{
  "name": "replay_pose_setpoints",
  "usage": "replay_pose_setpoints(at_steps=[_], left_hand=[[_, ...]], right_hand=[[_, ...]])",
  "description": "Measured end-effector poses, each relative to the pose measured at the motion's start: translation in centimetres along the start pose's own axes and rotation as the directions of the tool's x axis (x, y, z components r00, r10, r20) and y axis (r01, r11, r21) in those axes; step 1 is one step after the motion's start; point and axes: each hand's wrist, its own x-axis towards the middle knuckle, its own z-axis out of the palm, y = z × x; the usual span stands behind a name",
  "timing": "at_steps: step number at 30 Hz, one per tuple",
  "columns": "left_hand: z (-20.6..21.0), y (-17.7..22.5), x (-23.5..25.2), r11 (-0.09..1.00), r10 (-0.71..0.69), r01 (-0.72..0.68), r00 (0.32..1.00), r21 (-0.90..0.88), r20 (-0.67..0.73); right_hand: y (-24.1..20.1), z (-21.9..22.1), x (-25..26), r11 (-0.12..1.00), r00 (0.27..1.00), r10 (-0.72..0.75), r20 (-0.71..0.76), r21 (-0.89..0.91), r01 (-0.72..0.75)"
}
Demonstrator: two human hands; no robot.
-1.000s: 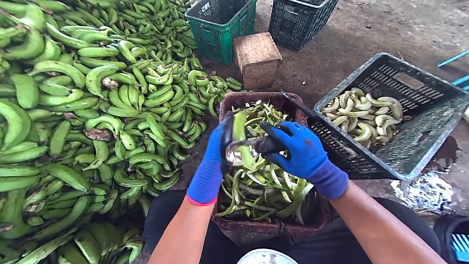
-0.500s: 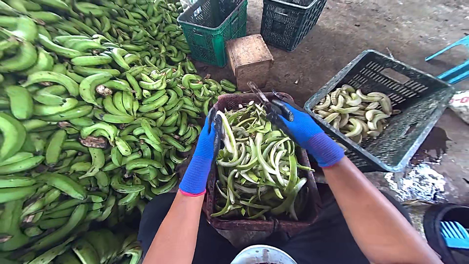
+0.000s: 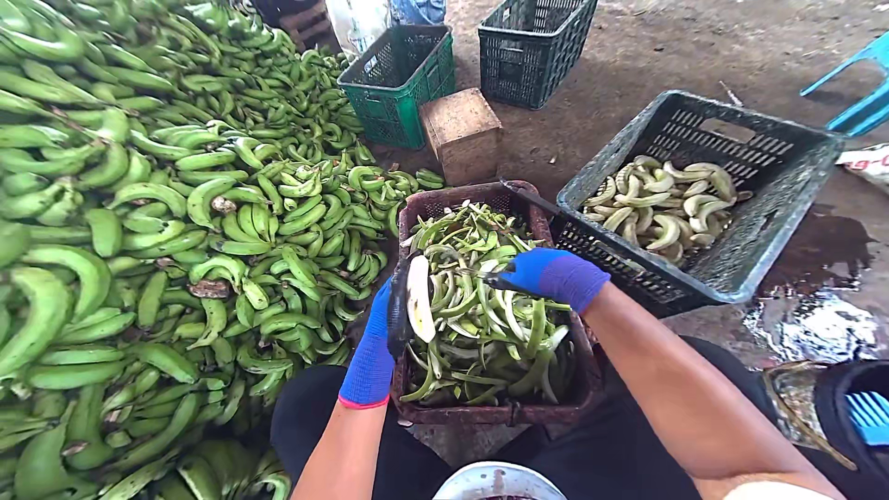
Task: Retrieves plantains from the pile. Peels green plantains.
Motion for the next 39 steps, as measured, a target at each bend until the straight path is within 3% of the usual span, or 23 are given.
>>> replay_pose_setpoints(at_steps=[2,4,6,9,11,12,14,16,18,21,22,23,24,26,28,30,32,34,39], left_hand=[[-0.6,0.1,-0.5,0.971,-0.06,0.076,0.996,-0.228,0.073],[-1.3,0.3,-0.9,0.91,-0.139,0.178,0.982,-0.375,0.129],[-1.8,0.0,-1.1,0.891,-0.167,0.21,0.976,-0.402,0.139],[-2.0,-1.0,-1.4,0.945,-0.15,0.163,0.986,-0.285,0.07],[-1.9,-2.1,-1.6,0.989,-0.147,0.147,0.989,0.012,0.027],[-1.4,-2.6,-1.5,0.97,-0.194,0.187,0.981,0.158,0.03],[1.0,-3.4,-0.6,0.923,-0.313,0.287,0.947,0.255,0.066],[5.0,-2.6,0.8,0.936,-0.328,0.297,0.93,0.189,0.164],[9.5,-0.6,2.5,0.981,-0.192,0.165,0.917,0.106,0.349],[14.9,3.2,2.2,0.967,0.004,-0.135,0.856,0.217,0.517],[15.8,3.1,1.4,0.889,0.048,-0.275,0.852,0.367,0.521],[16.1,2.0,0.5,0.738,0.064,-0.386,0.857,0.553,0.512],[16.0,0.0,-0.9,0.518,0.054,-0.442,0.871,0.732,0.488],[14.3,-5.5,-3.8,0.185,-0.059,-0.401,0.907,0.897,0.418],[12.0,-10.4,-4.5,0.026,-0.158,-0.306,0.939,0.952,0.306],[9.9,-13.7,-3.8,-0.036,-0.181,-0.246,0.955,0.969,0.236],[9.1,-14.8,-2.6,-0.02,-0.174,-0.246,0.955,0.969,0.238],[9.3,-14.5,-0.9,0.017,-0.214,-0.236,0.948,0.972,0.234],[9.5,-12.2,3.6,0.14,-0.263,-0.224,0.931,0.964,0.255]], right_hand=[[1.0,-0.3,-0.5,0.998,0.999,0.036,0.038,0.041,-0.037],[1.7,-0.8,-1.5,0.99,0.994,-0.065,-0.088,0.12,0.075],[1.9,-1.2,-2.5,0.983,0.967,-0.115,-0.226,0.113,0.143],[3.2,-2.2,-3.4,0.982,0.918,-0.084,-0.388,0.126,0.143],[5.1,-2.9,-4.4,0.925,0.795,-0.063,-0.603,0.264,0.273],[6.4,-3.2,-4.9,0.856,0.701,-0.029,-0.713,0.344,0.385],[8.7,-4.2,-5.6,0.624,0.547,0.074,-0.834,0.466,0.627],[10.8,-4.7,-5.4,0.245,0.469,0.139,-0.872,0.489,0.837],[11.2,-5.2,-5.8,0.006,0.407,0.207,-0.89,0.417,0.909],[11.2,-5.6,-6.7,-0.187,0.358,0.411,-0.838,0.307,0.933],[11.7,-5.7,-6.8,-0.204,0.34,0.443,-0.829,0.277,0.939],[12.2,-5.8,-6.9,-0.21,0.325,0.462,-0.825,0.254,0.944],[12.5,-5.9,-7.0,-0.214,0.312,0.468,-0.827,0.237,0.948],[13.0,-6.2,-7.2,-0.27,0.322,0.473,-0.82,0.213,0.939],[12.9,-6.4,-7.4,-0.34,0.344,0.484,-0.805,0.189,0.921],[12.4,-6.1,-7.5,-0.361,0.353,0.482,-0.802,0.185,0.914],[12.1,-4.7,-7.6,-0.323,0.346,0.367,-0.863,0.231,0.918],[11.7,-3.8,-7.7,-0.288,0.338,0.286,-0.897,0.256,0.923],[12.1,-4.5,-6.9,-0.189,0.351,0.291,-0.89,0.306,0.933]])
